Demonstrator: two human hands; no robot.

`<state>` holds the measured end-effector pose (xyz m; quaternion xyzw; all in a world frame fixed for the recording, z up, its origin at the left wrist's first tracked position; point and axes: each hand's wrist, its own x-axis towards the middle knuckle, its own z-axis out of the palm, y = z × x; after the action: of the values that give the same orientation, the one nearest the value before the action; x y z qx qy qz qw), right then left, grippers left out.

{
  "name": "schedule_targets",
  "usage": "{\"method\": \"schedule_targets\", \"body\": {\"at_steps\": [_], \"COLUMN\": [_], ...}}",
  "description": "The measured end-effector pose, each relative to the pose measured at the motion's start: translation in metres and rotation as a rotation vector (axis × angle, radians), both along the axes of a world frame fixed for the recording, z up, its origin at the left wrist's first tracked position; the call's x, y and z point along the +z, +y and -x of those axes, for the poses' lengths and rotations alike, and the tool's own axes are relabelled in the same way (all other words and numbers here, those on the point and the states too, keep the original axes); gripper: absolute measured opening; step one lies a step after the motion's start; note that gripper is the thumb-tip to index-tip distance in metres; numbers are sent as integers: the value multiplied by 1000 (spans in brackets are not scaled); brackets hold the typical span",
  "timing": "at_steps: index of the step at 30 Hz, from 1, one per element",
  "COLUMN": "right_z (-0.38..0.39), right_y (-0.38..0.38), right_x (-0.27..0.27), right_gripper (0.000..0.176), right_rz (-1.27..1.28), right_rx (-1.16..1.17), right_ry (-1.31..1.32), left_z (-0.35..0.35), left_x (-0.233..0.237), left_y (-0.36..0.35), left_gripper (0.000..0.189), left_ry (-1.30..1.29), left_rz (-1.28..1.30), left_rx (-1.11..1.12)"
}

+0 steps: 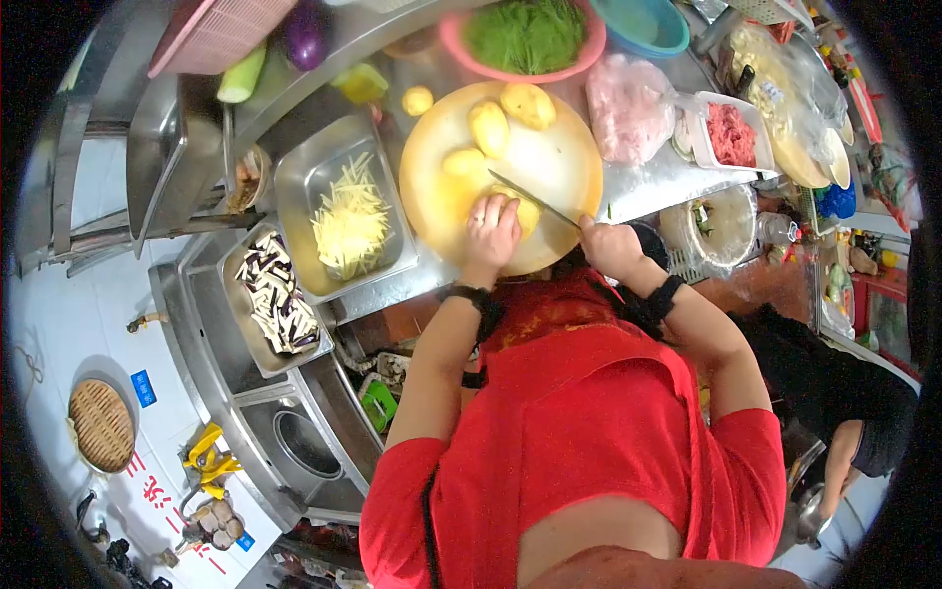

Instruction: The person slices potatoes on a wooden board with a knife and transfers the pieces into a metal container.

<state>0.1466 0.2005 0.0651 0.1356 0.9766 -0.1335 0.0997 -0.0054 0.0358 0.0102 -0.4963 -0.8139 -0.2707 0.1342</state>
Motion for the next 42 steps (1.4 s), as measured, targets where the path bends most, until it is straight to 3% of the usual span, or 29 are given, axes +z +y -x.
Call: {"method": "schedule_targets", "body": {"at_steps": [6,12,17,20,25,29,35,42], "right_z": [-15,-7,-7,-2,-6,-1,-4,1], "right_y": [4,5,0,0,7,-2,9,4], "right_x": [7,-8,6,-13,14,-8,14,-5], "right_gripper": [13,14,15,17,15,15,18,22], "right_rz": [9,-80,4,-13,42,25,42,3], "right_rx": [-4,73,49,23,37,28,19,14], "right_ry": [155,104,124,18,70,43,45,-9], "left_z": [-1,0,-1,-3,0,-5,0,-1], "left_x": [-5,-1,-6,-4,-5,-4,-8,-4], "left_y": [1,1,0,-5,1,-4,0,0], "left_gripper": [27,27,27,28,29,28,27,26], "left_ry": [-6,10,-18,-8,-12,-15,-26,-8], "left_rz": [-23,-15,-8,2,11,26,13,8], "left_rx": [14,7,24,0,8,19,20,24]}}
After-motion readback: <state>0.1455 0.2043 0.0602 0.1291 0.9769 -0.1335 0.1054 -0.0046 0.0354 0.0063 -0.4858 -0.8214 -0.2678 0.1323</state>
